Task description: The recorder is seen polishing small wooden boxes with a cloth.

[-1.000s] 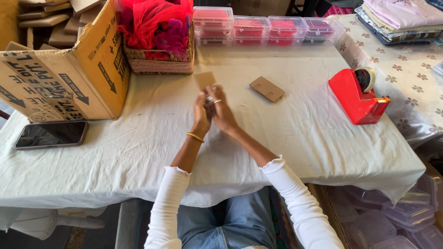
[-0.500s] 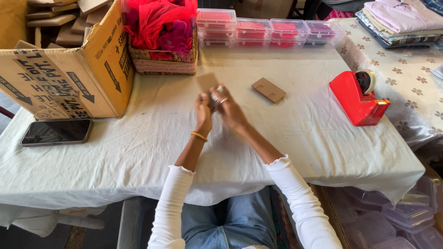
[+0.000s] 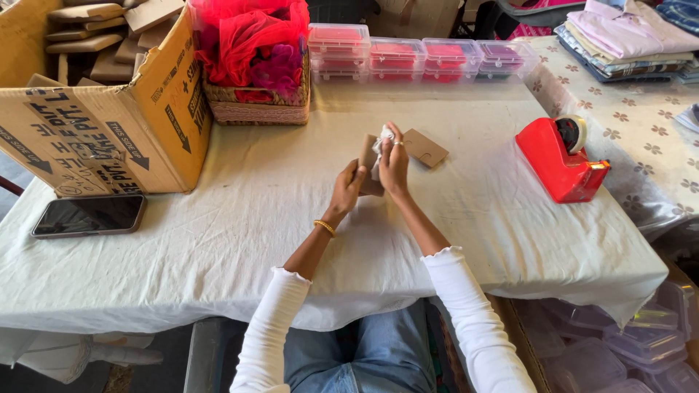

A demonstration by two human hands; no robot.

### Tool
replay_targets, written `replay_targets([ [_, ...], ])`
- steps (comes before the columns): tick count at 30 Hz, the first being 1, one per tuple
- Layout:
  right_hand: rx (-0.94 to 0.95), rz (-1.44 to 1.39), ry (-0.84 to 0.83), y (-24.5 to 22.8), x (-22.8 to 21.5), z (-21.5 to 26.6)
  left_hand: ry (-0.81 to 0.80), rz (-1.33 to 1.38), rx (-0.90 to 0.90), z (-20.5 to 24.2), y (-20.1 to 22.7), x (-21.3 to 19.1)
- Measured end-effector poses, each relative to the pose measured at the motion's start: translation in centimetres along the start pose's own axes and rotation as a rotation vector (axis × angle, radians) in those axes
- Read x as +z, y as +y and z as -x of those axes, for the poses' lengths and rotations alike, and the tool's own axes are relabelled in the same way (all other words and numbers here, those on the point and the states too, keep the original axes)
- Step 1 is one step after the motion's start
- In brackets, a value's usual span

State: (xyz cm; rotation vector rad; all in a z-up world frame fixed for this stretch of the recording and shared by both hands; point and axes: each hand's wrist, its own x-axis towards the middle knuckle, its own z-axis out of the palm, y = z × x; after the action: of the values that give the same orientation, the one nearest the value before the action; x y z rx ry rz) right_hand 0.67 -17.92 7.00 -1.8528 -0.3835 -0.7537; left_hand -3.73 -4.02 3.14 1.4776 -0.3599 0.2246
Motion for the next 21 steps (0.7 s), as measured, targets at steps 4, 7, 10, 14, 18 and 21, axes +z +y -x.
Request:
replay_targets([
  [4, -0.101, 0.009, 0.006, -1.8, 0.9, 0.6, 0.183, 0.038, -0.113, -0.8, -0.4, -2.0],
  [7, -0.103, -0.06, -0.009, -3.2, 0.2, 0.3, 0.245, -0.105, 0.044, -0.5, 1.5, -2.1],
  [10, 0.056, -0.167, -0.015, -3.6, -0.3, 0.5, 0.534, -0.693, 0.576, 1.2, 8.9, -0.9],
  [14, -0.27, 0.059, 0.129, -4.2, -1.5, 0.2, 0.464, -0.689, 0.803, 6.2, 17.6, 0.7],
  [18, -0.493, 0.136, -0.111, -6.0, -1.9, 0.6, 0.726, -1.046, 0.815, 21.6, 6.2, 2.2],
  [21, -0.384, 0.087, -0.405, -5.6, -0.7, 1.6, 0.697, -1.006, 0.787, 34.4, -2.1, 3.3],
])
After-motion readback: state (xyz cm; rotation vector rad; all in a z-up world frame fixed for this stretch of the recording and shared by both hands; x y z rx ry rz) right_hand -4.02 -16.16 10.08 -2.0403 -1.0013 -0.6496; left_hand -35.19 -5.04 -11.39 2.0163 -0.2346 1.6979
